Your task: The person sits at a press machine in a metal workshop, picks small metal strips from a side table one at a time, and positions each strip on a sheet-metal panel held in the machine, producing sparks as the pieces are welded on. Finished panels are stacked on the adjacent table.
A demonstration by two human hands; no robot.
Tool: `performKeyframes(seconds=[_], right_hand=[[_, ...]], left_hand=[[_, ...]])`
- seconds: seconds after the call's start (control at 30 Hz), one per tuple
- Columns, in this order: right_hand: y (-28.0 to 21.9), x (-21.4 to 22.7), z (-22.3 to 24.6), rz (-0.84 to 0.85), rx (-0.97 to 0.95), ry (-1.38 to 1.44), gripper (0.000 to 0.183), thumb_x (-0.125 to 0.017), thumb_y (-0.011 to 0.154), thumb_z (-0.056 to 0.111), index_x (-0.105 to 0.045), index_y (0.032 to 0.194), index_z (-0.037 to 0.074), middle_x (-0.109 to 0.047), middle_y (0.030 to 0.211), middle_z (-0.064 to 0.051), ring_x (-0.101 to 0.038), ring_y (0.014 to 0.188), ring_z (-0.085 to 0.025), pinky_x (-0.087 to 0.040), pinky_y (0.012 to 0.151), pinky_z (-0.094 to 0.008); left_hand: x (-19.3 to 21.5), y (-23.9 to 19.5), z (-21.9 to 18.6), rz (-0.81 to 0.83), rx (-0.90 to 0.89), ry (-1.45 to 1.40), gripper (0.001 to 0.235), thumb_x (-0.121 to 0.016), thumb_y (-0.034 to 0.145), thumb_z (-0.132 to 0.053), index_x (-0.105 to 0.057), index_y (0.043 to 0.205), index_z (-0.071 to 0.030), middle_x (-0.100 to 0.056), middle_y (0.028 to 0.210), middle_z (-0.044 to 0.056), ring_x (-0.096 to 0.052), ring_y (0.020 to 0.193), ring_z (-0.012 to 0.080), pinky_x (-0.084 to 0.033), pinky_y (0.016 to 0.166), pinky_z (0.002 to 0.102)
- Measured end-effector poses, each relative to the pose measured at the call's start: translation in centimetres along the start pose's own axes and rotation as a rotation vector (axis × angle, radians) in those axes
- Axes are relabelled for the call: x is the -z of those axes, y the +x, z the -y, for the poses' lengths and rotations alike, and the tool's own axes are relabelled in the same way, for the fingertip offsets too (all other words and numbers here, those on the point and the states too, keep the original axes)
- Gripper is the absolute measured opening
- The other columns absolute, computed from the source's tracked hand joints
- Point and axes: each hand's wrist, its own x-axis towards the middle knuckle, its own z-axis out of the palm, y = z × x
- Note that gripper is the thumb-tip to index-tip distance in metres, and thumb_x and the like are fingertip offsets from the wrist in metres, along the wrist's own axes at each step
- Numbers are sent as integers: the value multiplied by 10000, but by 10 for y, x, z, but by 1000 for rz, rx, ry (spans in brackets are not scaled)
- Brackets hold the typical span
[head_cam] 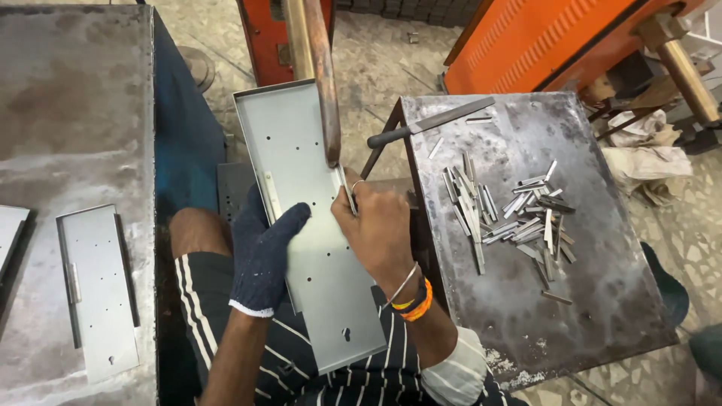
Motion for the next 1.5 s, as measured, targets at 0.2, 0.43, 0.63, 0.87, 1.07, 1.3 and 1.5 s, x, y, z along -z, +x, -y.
performKeyframes(seconds=[0.2, 0.43, 0.63, 0.87, 1.07, 1.3, 1.5], right_hand=[[4, 3, 4, 26, -21, 13, 211, -650, 912, 189, -712, 1043, 35, -609, 589, -214, -648, 571, -416, -472, 530, -512], [-1, 6, 7, 58, -87, -33, 253, -642, 966, 247, -706, 1104, 45, -619, 596, -225, -657, 571, -402, -507, 563, -499], [9, 26, 11, 161, -5, -21, 477, -667, 917, 203, -615, 1345, -2, -664, 661, -225, -661, 621, -416, -501, 606, -519], [15, 7, -7, 185, -28, 71, 346, -658, 893, 152, -657, 1207, 6, -687, 711, -175, -683, 664, -375, -524, 629, -483], [21, 8, 2, 105, -2, 76, 389, -651, 853, 103, -660, 1219, -31, -633, 619, -227, -653, 607, -412, -493, 605, -519], [-3, -14, -14, 68, 2, 6, 155, -676, 936, 142, -645, 919, -9, -626, 674, -235, -650, 668, -428, -474, 635, -543], [-15, 4, 10, 81, -63, -19, 435, -639, 884, 147, -661, 1297, 12, -629, 604, -238, -629, 574, -457, -496, 590, -554]], left_hand=[[1, 4, -2, 22, -17, 5, 447, -733, 840, -70, -644, 1265, 33, -748, 1071, 112, -695, 917, 157, -581, 794, 316], [1, 4, -1, 1, -23, -3, 451, -735, 837, -70, -648, 1269, 27, -751, 1084, 113, -696, 927, 157, -575, 801, 312], [6, 45, -7, 26, -82, 6, 440, -737, 824, -42, -664, 1251, 35, -763, 1063, 113, -718, 885, 164, -592, 773, 301], [7, 71, -8, 57, -99, -1, 453, -733, 804, 0, -680, 1252, 29, -767, 1042, 107, -723, 848, 155, -598, 753, 289], [10, 80, -4, 59, -134, 12, 439, -746, 813, -1, -681, 1245, 41, -762, 1055, 106, -718, 872, 147, -600, 765, 287], [12, 77, -5, 99, -66, -24, 412, -745, 853, -22, -661, 1247, 69, -762, 1055, 123, -710, 872, 164, -587, 765, 303], [15, 61, 7, 123, -99, 35, 499, -734, 846, -57, -626, 1321, 51, -749, 1128, 134, -719, 945, 188, -599, 800, 315]])
